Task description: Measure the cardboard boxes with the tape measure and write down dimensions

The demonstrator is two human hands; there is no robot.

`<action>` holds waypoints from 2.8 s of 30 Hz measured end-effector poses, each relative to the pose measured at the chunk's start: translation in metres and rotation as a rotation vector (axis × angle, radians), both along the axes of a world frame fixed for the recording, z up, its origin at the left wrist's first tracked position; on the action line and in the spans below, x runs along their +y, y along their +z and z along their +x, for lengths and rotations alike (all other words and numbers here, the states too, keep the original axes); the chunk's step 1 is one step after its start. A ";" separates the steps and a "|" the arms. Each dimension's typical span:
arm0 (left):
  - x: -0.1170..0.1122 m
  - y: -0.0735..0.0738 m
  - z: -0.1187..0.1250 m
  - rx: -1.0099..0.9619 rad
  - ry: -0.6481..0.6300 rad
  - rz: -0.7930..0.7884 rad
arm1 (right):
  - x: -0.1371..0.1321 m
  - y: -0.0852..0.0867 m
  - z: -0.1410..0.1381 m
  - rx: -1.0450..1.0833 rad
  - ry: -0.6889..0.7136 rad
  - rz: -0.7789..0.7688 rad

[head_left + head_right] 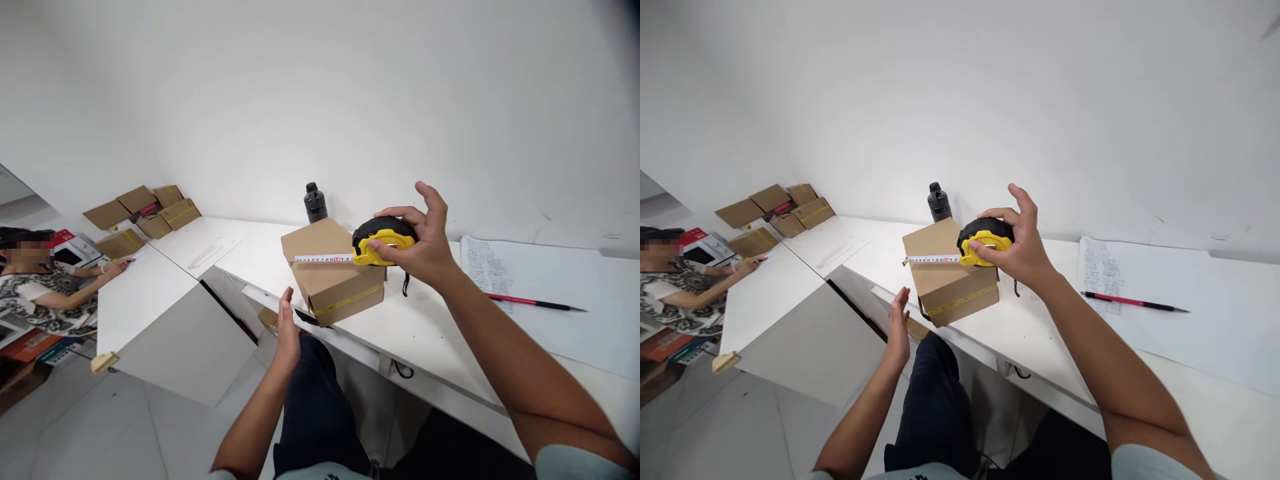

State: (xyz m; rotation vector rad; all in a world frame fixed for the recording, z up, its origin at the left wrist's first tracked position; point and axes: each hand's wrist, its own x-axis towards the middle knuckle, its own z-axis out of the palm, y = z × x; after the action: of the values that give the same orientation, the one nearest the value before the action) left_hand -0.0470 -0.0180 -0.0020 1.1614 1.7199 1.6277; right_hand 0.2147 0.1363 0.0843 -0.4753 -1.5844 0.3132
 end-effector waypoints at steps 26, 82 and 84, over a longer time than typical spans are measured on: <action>0.042 0.051 0.006 -0.192 -0.345 0.020 | -0.019 0.018 0.026 -0.146 0.114 -0.129; 0.068 0.025 0.023 -0.024 -0.389 0.134 | -0.097 0.012 0.086 -0.463 -0.390 -0.208; 0.067 0.026 0.023 -0.003 -0.395 0.150 | -0.099 0.010 0.086 -0.464 -0.382 -0.198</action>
State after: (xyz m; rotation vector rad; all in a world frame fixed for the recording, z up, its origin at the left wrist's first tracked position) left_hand -0.0238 0.0488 0.0241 1.4600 1.2790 1.5256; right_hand 0.3003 0.0374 0.0947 -1.0461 -1.8701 0.0664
